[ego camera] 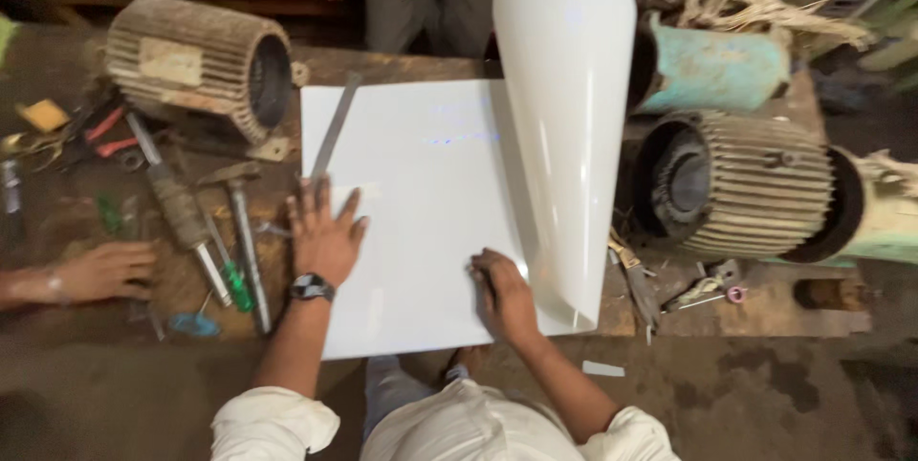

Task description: The person handles a blower housing and electric motor parts on a workbench, then unrolls a white plastic sheet, flattens it, measures and marks it using a steel ruler and marker, and cuts a strip from it with scissors, pressing the cut sheet flat on the bench.

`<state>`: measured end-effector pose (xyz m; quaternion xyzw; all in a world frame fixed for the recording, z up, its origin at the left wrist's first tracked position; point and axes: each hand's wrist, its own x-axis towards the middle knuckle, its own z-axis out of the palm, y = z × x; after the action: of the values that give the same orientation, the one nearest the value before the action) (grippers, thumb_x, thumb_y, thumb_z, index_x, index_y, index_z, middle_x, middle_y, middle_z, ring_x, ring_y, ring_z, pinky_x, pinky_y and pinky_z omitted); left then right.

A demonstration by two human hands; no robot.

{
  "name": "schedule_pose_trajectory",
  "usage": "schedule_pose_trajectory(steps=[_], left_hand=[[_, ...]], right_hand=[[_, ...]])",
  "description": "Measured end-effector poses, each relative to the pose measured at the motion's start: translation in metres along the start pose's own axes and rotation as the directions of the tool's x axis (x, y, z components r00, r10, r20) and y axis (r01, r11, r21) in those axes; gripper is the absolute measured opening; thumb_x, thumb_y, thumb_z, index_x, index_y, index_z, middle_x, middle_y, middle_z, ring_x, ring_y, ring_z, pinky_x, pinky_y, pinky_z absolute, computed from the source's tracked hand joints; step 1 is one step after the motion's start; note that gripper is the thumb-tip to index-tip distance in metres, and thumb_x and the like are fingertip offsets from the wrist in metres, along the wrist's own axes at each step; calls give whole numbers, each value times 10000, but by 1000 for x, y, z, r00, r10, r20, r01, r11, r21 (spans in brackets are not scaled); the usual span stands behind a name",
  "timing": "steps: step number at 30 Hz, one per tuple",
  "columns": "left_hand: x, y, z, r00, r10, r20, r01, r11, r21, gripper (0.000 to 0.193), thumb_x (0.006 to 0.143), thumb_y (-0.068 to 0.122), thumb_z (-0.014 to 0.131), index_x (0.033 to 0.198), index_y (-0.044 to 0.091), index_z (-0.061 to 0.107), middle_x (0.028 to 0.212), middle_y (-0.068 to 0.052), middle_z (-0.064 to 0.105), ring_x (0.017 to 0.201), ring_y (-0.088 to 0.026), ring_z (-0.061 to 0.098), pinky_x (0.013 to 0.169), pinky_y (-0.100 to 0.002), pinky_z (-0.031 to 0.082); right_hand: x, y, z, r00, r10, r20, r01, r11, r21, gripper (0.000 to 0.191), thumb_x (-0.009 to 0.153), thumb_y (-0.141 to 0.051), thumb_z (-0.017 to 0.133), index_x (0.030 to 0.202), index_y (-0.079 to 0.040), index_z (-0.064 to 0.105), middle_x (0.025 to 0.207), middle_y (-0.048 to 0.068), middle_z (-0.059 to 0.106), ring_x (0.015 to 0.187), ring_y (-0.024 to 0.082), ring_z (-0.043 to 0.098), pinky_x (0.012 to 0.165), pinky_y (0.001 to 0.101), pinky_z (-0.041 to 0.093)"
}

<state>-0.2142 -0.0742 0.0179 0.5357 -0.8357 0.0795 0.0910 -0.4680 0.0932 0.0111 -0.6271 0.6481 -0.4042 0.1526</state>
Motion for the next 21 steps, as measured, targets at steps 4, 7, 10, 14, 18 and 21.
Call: schedule_pose_trajectory(steps=[4, 7, 10, 14, 18, 21], left_hand=[[-48, 44, -4, 996, 50, 69, -39, 988, -152, 524, 975, 438, 528, 1448, 214, 536, 1576, -183, 399, 1467, -396, 342, 1196, -607, 223], [-108, 88, -14, 987, 87, 135, -41, 950, -309, 550, 985, 421, 535, 1479, 181, 515, 1492, -193, 463, 1411, -374, 387, 1184, -606, 246], [-153, 128, -17, 989, 88, 117, -45, 943, -330, 563, 982, 396, 528, 1499, 176, 492, 1451, -173, 498, 1398, -367, 404, 1169, -576, 280], [-182, 142, -12, 994, 61, 94, -32, 960, -279, 584, 1007, 391, 520, 1509, 96, 472, 1514, -158, 475, 1432, -345, 412, 1181, -537, 307], [-191, 130, -12, 991, 50, 126, -24, 980, -197, 615, 1007, 398, 526, 1512, 53, 467, 1564, -145, 447, 1452, -331, 407, 1182, -508, 320], [-193, 122, -16, 997, 37, 68, -25, 986, -168, 602, 980, 407, 532, 1498, 105, 478, 1547, -134, 454, 1428, -338, 418, 1165, -521, 328]], right_hand=[[2, 3, 6, 1000, -7, -30, 8, 1000, 2, 146, 938, -28, 656, 1083, -35, 677, 1130, 170, 711, 1187, 376, 651, 999, 448, 511], [2, 9, 8, 999, -17, -47, 17, 1000, -11, 140, 950, -49, 659, 1087, -35, 687, 1134, 182, 707, 1173, 383, 651, 1000, 460, 502], [0, 16, 9, 999, -9, -42, 9, 1000, 13, 146, 973, -64, 649, 1110, -27, 684, 1170, 206, 692, 1164, 391, 646, 996, 456, 504], [-3, 20, 10, 999, -3, -39, 5, 999, 54, 146, 997, -85, 637, 1126, -22, 664, 1161, 195, 695, 1098, 372, 670, 955, 427, 534], [-12, 20, 7, 999, -5, -33, 7, 998, 66, 152, 1010, -85, 634, 1143, -14, 659, 1120, 187, 697, 1020, 361, 684, 903, 416, 550], [-28, 13, 3, 997, -70, -44, 71, 997, 17, 137, 1021, -78, 623, 1134, -17, 671, 1096, 170, 704, 1013, 356, 677, 893, 404, 545]])
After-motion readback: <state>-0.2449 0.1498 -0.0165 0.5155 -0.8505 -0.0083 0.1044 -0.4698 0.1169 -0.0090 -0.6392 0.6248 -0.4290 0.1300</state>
